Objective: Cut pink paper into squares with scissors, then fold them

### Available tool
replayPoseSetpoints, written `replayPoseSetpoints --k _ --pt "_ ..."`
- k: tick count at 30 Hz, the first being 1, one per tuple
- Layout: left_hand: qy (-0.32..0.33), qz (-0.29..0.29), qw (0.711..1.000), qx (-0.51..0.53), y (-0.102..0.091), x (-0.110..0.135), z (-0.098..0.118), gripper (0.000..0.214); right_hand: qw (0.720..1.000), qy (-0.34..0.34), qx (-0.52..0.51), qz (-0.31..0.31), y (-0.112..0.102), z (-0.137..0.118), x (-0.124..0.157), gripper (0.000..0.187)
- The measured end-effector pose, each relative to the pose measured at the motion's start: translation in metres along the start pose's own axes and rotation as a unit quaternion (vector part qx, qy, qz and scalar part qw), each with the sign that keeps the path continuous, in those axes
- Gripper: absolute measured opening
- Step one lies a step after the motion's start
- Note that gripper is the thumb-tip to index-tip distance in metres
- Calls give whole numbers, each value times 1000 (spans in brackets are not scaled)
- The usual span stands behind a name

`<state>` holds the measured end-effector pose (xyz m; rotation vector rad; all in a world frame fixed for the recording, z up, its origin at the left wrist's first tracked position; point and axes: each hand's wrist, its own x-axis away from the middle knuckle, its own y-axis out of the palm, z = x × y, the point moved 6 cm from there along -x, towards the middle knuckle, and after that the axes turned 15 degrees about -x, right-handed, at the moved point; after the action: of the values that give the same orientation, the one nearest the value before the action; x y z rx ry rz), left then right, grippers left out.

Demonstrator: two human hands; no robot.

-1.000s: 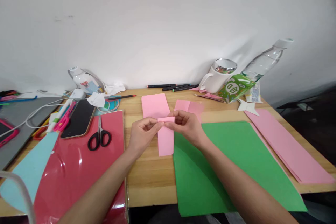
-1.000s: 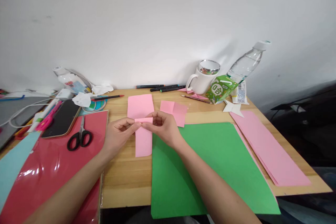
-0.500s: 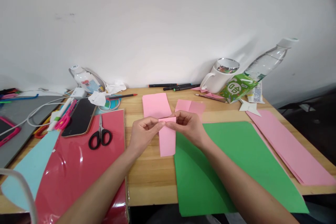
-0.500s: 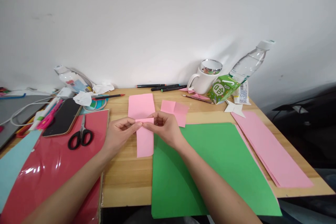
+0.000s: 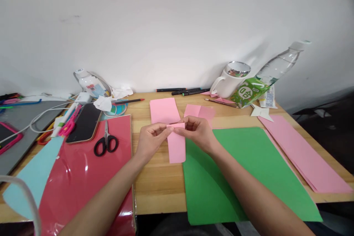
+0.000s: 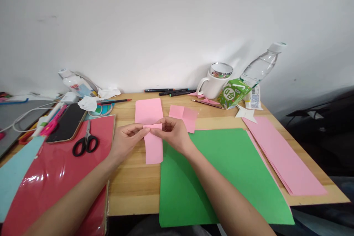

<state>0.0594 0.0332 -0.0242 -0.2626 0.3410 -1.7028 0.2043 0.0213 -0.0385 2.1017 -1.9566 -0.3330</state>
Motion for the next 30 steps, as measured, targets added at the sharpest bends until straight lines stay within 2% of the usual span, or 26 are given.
replayPoseSetpoints --k 14,23,30 --pt "1 -21 1000 -5 1 -1 0 20 1000 22 -17 -7 0 3 0 35" --pt "23 8 999 -33 -4 0 -1 18 994 65 -87 -13 -2 7 -2 28" --pt "21 12 999 -21 -5 1 0 15 994 48 -97 5 -5 0 -1 23"
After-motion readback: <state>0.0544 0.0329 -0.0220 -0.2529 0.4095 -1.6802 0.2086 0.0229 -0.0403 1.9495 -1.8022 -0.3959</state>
